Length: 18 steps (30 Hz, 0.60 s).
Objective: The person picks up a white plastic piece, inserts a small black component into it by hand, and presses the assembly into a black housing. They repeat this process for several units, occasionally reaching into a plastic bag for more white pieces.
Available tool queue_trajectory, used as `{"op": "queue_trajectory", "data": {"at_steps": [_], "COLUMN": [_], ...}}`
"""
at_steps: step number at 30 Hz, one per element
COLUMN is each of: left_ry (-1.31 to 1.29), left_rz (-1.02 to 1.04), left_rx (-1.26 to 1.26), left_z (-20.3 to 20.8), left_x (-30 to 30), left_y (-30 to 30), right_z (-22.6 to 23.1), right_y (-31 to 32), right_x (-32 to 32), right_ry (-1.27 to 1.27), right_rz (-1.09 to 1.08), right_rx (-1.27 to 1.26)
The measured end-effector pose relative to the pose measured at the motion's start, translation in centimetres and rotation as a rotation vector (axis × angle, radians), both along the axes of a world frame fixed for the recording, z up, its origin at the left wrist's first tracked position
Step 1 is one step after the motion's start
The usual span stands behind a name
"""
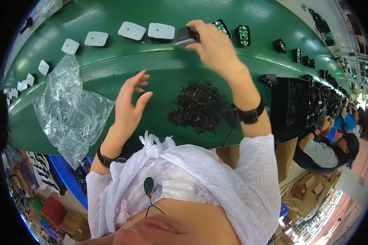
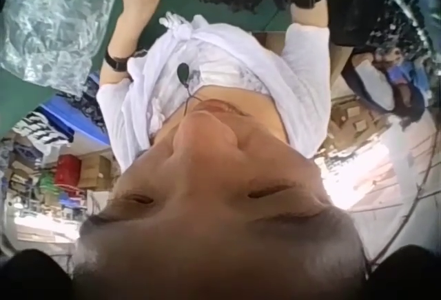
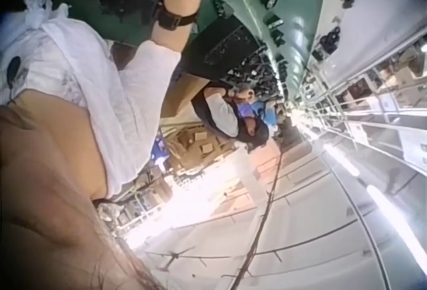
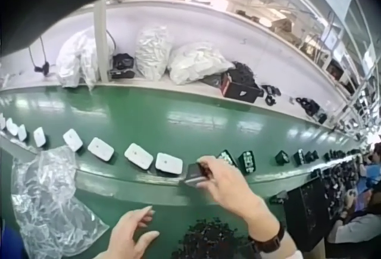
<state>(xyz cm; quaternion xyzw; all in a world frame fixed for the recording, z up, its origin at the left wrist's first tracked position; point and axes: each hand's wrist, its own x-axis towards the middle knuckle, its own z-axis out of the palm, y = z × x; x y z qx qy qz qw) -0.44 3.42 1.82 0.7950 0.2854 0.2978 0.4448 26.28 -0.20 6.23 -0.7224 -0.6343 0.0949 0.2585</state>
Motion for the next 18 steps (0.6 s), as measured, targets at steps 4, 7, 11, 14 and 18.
{"op": "queue_trajectory", "data": {"at_steps": [4, 7, 11, 14, 18], "left_ry": [0.105, 0.37, 0.772, 0.919, 0.737], "left_rz": [0.168, 0.464, 0.838, 0.884, 0.891], "left_rx": [0.408, 0.58, 0.513, 0.382, 0.457], "left_z": [2.8, 3.5, -0.3, -3.2, -3.8], "left_x": [-4.7, -10.8, -19.2, -22.1, -21.8], "left_y": [0.6, 1.9, 4.0, 3.2, 3.7], "right_z": [-0.2, -1.1, 0.6, 2.5, 4.2], "right_y": [2.9, 5.0, 5.6, 5.1, 5.4], "right_x": [3.6, 4.7, 5.6, 3.6, -3.8], "right_ry": [-0.235, -0.191, 0.043, -0.098, -0.038], "right_rz": [0.175, 0.338, 0.239, 0.159, 0.235], "right_rx": [-0.194, -0.363, -0.567, -0.421, -0.007]}}
